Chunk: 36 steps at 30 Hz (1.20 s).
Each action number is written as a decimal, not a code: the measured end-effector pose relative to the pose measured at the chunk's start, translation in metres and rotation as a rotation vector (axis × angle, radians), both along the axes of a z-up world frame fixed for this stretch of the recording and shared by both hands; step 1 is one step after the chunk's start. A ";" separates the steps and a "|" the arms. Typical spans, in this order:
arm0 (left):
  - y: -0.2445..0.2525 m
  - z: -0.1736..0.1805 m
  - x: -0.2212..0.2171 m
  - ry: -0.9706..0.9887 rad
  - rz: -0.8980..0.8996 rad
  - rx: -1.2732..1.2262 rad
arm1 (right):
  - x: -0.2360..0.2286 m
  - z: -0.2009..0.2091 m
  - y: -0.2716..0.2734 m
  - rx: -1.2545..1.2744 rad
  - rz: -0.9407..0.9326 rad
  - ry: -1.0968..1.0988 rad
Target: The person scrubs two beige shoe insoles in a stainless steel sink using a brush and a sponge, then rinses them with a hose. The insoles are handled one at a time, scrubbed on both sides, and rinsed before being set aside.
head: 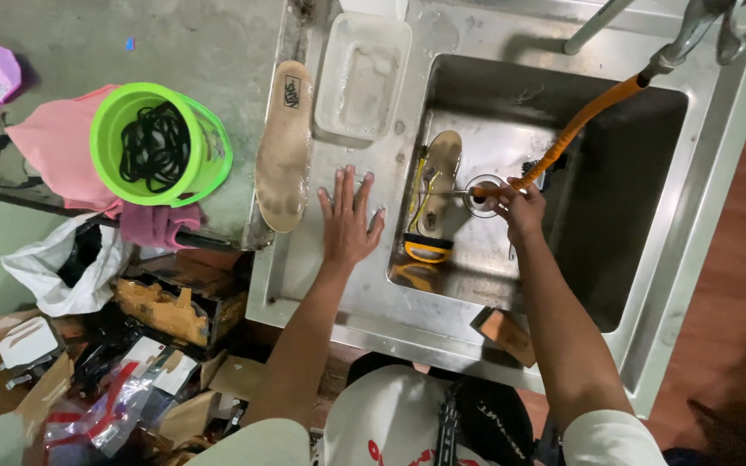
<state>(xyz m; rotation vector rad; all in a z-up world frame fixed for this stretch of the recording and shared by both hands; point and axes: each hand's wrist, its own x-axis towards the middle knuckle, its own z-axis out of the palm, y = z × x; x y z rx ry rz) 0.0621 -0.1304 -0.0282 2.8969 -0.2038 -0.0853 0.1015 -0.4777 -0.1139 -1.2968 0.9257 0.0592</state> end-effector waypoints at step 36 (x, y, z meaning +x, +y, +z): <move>-0.177 -0.297 0.069 0.631 0.662 -0.381 | 0.021 -0.026 -0.020 0.184 0.417 0.174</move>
